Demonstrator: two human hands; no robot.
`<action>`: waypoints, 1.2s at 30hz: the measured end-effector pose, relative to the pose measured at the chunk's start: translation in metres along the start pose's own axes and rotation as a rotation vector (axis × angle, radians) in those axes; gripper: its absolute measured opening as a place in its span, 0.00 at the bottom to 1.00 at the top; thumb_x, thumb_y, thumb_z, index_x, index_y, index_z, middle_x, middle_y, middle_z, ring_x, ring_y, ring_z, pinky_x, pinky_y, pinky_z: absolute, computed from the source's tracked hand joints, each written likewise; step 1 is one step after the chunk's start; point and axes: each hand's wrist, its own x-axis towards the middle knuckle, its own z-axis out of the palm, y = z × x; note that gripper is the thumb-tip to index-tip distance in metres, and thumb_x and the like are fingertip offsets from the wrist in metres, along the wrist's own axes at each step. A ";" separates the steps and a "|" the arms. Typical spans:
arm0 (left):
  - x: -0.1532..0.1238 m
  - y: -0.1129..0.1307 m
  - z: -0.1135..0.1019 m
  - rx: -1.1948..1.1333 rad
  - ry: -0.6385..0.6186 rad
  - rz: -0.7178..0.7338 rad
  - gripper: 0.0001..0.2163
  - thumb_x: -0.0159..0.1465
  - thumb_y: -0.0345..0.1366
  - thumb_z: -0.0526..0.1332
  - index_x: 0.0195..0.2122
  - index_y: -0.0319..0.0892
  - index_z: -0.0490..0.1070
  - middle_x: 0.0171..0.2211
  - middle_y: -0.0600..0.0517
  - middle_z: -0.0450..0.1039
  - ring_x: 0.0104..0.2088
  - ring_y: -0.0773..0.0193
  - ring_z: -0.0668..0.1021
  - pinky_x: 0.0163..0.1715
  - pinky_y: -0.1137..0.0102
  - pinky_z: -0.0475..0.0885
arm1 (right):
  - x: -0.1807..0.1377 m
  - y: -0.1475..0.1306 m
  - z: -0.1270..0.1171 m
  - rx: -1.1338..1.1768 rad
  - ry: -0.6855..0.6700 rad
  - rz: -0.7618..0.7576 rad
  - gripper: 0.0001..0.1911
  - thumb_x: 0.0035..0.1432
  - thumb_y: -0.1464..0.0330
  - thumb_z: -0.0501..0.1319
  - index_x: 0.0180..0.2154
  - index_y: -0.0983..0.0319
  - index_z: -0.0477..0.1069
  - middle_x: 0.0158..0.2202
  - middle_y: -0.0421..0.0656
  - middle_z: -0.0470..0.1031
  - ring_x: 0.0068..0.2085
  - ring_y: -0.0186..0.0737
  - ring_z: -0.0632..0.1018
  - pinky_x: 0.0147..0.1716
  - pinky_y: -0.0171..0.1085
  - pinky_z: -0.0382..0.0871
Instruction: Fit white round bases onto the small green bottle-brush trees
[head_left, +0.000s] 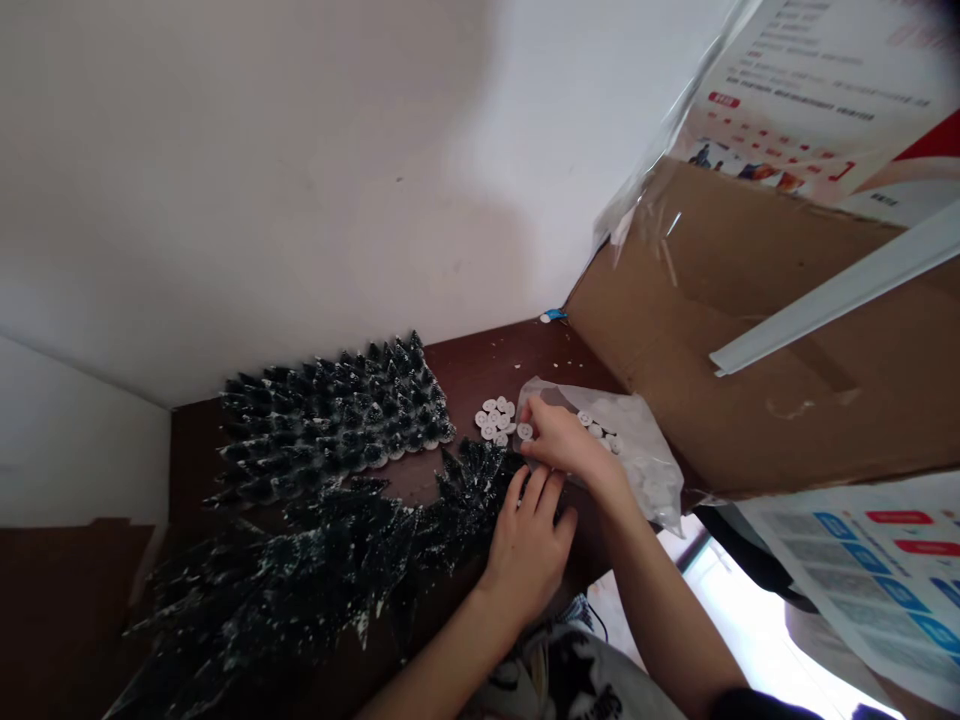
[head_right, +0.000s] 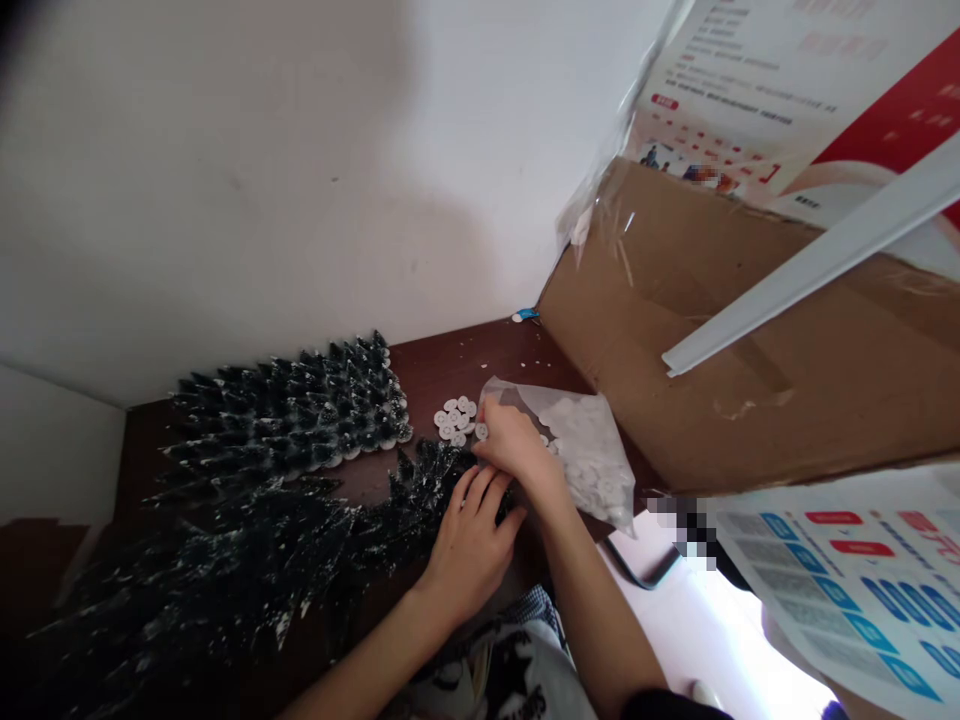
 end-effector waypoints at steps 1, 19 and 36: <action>0.000 0.000 0.000 0.000 0.000 -0.001 0.04 0.65 0.33 0.62 0.39 0.41 0.75 0.58 0.41 0.71 0.60 0.49 0.70 0.60 0.53 0.67 | 0.000 0.000 -0.001 -0.001 0.001 -0.001 0.19 0.50 0.75 0.64 0.46 0.63 0.69 0.35 0.45 0.78 0.33 0.40 0.75 0.31 0.34 0.56; 0.000 0.000 0.000 0.000 -0.014 -0.003 0.04 0.65 0.32 0.62 0.39 0.40 0.75 0.58 0.40 0.71 0.61 0.49 0.70 0.60 0.53 0.66 | 0.001 0.001 -0.002 -0.090 -0.030 0.013 0.17 0.53 0.67 0.69 0.45 0.62 0.72 0.41 0.48 0.79 0.41 0.45 0.78 0.34 0.35 0.60; -0.001 0.001 -0.001 0.009 -0.027 0.010 0.04 0.65 0.33 0.63 0.40 0.41 0.75 0.56 0.40 0.72 0.59 0.50 0.71 0.61 0.54 0.65 | 0.004 0.007 0.007 -0.157 -0.081 0.012 0.16 0.51 0.79 0.61 0.44 0.64 0.73 0.41 0.50 0.80 0.41 0.45 0.79 0.33 0.36 0.59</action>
